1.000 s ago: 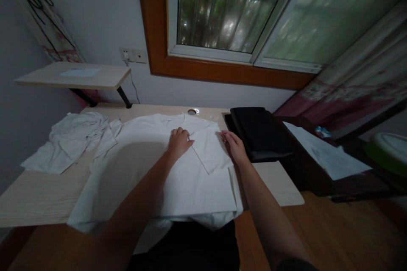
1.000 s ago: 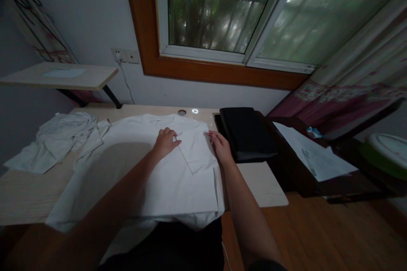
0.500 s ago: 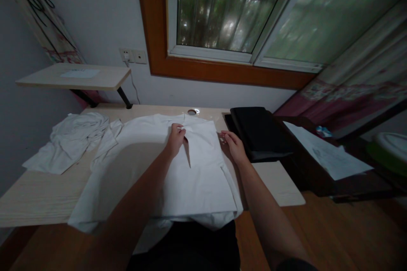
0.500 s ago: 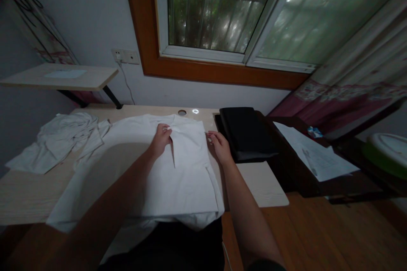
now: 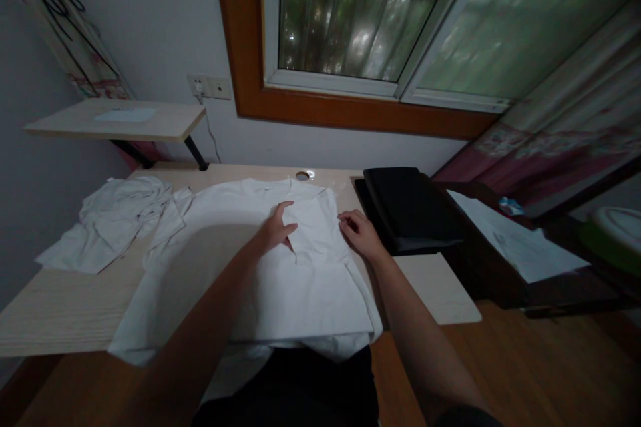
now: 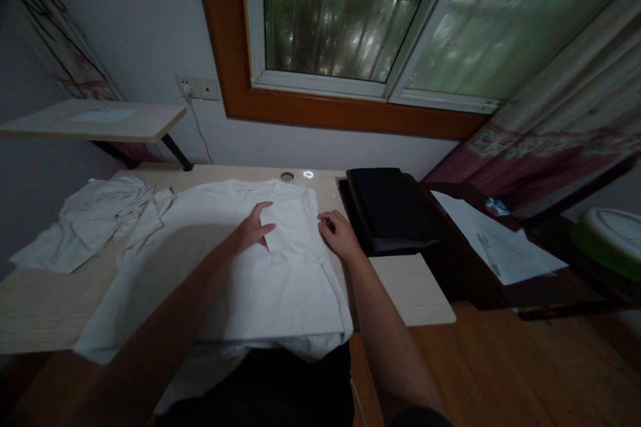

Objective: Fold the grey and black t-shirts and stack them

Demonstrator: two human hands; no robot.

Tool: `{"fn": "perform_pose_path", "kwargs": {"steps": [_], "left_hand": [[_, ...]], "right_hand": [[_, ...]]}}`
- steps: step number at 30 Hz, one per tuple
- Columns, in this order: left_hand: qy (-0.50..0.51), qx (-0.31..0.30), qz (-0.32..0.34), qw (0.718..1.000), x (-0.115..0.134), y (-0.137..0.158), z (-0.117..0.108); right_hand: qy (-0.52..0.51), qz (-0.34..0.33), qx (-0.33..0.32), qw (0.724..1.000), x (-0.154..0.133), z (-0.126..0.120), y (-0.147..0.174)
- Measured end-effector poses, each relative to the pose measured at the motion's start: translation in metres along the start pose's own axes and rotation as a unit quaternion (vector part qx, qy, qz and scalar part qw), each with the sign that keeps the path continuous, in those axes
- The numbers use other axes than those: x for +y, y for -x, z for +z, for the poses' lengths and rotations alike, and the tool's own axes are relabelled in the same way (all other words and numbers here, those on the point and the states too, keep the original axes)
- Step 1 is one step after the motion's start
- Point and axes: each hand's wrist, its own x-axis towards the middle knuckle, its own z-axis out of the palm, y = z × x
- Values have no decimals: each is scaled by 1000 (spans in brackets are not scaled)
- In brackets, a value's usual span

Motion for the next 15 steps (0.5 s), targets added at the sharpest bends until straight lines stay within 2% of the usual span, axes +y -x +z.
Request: {"fn": "perform_pose_path", "kwargs": {"steps": [3, 6, 10, 15], "left_hand": [[70, -53, -48, 995, 8, 8, -3], [144, -39, -63, 987, 12, 13, -5], [167, -47, -56, 983, 10, 13, -6], [167, -52, -26, 984, 4, 11, -7]], "right_hand": [[12, -1, -19, 1000, -3, 0, 1], [17, 6, -25, 1000, -5, 1, 1], [12, -4, -32, 999, -13, 0, 6], [19, -40, -74, 996, -26, -5, 16]]}}
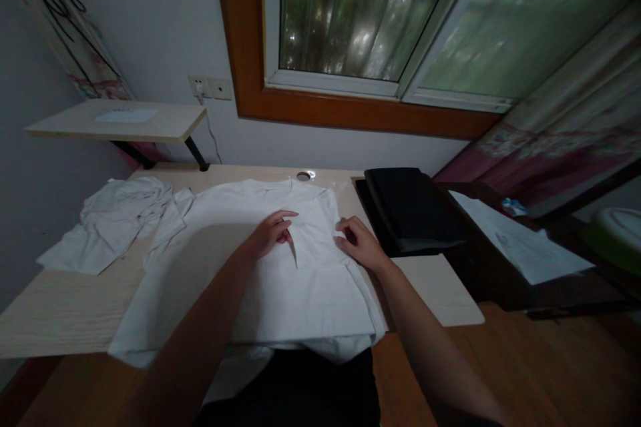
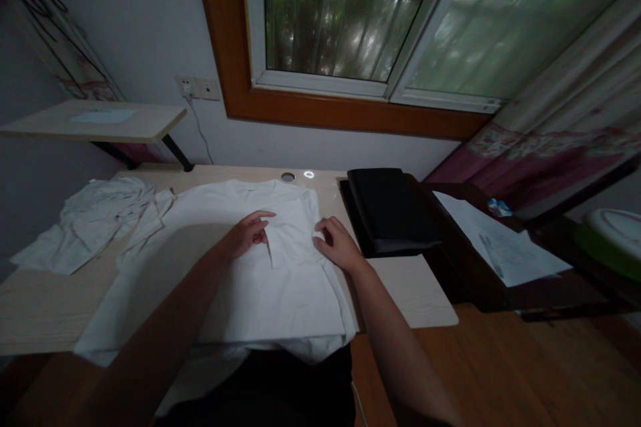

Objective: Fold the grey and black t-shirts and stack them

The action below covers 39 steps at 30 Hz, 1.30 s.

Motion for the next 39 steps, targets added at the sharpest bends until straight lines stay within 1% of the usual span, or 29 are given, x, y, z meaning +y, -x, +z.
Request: {"fn": "perform_pose_path", "kwargs": {"steps": [6, 8, 10, 13, 15, 20, 23, 26, 30, 35, 39], "left_hand": [[-48, 25, 26, 998, -10, -4, -3], [-80, 33, 34, 996, -13, -5, -3], [-138, 40, 63, 988, -16, -5, 0], [-255, 56, 128, 957, -17, -1, 5], [-317, 74, 157, 933, -16, 2, 6], [-419, 125, 194, 878, -13, 3, 3], [-448, 158, 203, 856, -10, 2, 0], [-457, 177, 200, 848, -11, -1, -1], [-472, 167, 209, 840, -13, -2, -1], [-445, 172, 179, 861, -10, 0, -2], [-425, 190, 161, 870, -6, 2, -2]], "right_hand": [[18, -32, -49, 998, -17, -9, 18], [41, -37, -72, 996, -23, -12, 26], [77, -38, -93, 992, -30, -15, 33], [128, -34, -105, 986, -39, -16, 41], [157, -30, -103, 982, -42, -15, 45], [225, -12, -93, 970, -42, -17, 51], [241, -7, -86, 967, -38, -21, 56], [236, 8, -69, 969, -37, -26, 59], [228, 24, -52, 972, -37, -24, 62], [227, 25, -50, 972, -28, -18, 62], [225, 17, -60, 972, -21, -21, 62]]}}
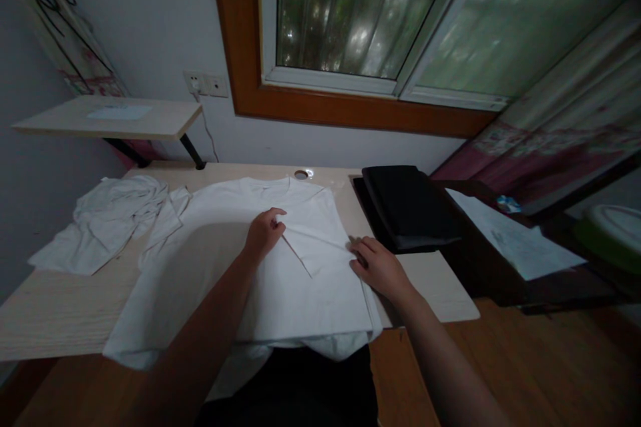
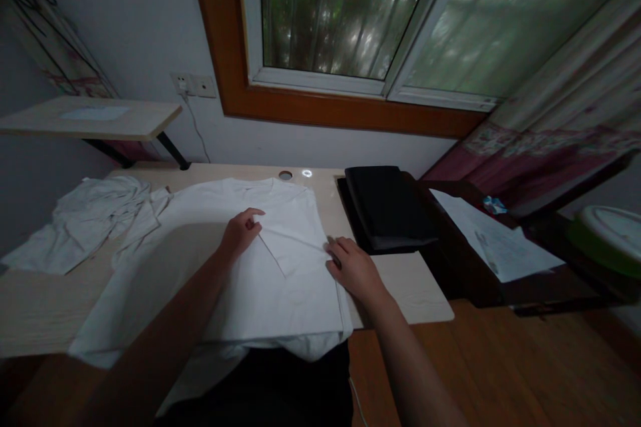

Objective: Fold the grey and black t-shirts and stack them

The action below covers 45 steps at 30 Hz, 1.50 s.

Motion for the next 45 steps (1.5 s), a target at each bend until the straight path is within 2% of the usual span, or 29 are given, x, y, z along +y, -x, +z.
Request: {"fn": "perform_pose_path", "kwargs": {"steps": [6, 11, 14, 18, 24, 30, 37, 45], "left_hand": [[-62, 6, 64, 996, 0, 1, 3], [-60, 5, 67, 996, -8, -1, 8], [-47, 3, 65, 997, -11, -2, 9], [-30, 5, 54, 998, -11, -2, 8], [14, 10, 30, 999, -12, -3, 8], [9, 19, 26, 999, -13, -4, 8], [30, 48, 26, 998, -12, -5, 7], [4, 83, 39, 996, -13, -4, 7]], "right_hand": [[-28, -13, -3, 1000, 1, -10, -2], [-72, -45, -14, 996, -2, -21, -12], [-92, -50, 1, 994, -6, -22, -27], [-72, -23, 28, 997, -17, -7, -56], [-9, -4, 12, 1000, -36, 32, -106], [57, 40, -6, 998, -31, 58, -135], [83, 93, 18, 992, -4, 59, -140], [93, 130, 25, 987, 9, 52, -145]]}}
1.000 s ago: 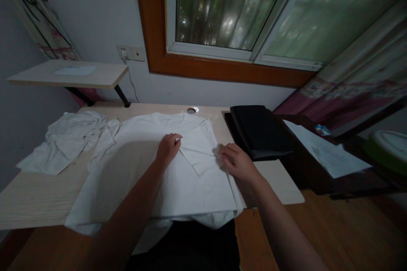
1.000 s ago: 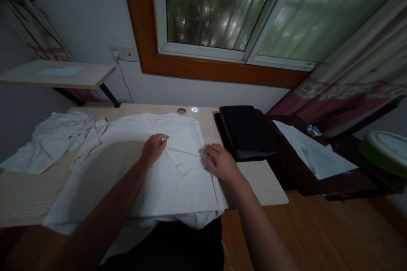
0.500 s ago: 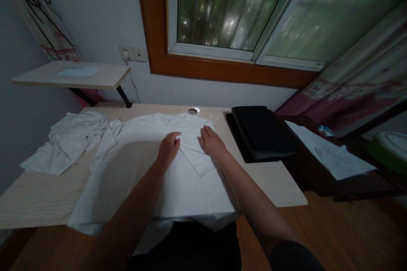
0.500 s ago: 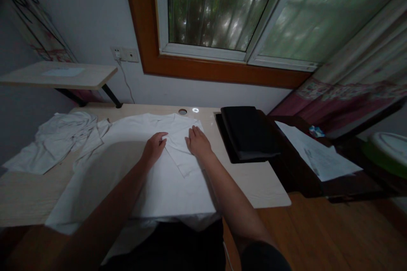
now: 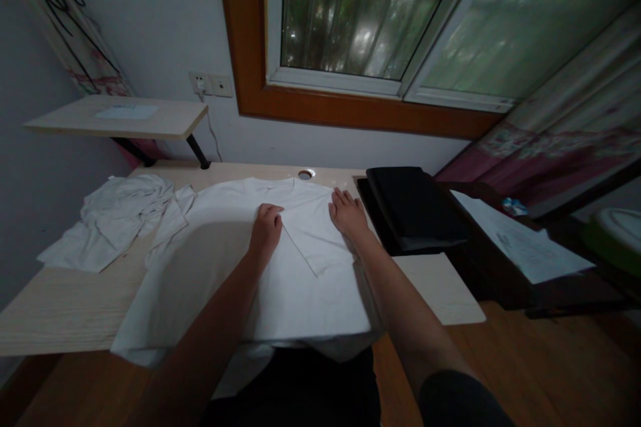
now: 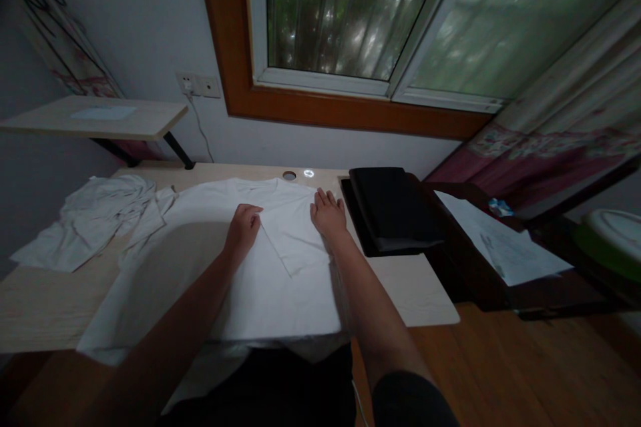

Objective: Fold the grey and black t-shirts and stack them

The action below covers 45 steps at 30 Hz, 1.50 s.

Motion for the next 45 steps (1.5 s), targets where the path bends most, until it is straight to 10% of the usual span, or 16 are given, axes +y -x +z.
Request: {"fn": "perform_pose_path", "kwargs": {"steps": [13, 35, 45], "left_hand": [[-201, -181, 145, 952, 22, 13, 1], [-326, -137, 119, 928, 16, 20, 7], [-330, -131, 118, 927, 13, 22, 11]], "right_hand": [[-26, -68, -21, 997, -40, -3, 36], [-9, -239, -92, 967, -26, -37, 130], [-58, -186, -92, 977, -37, -39, 97]]}}
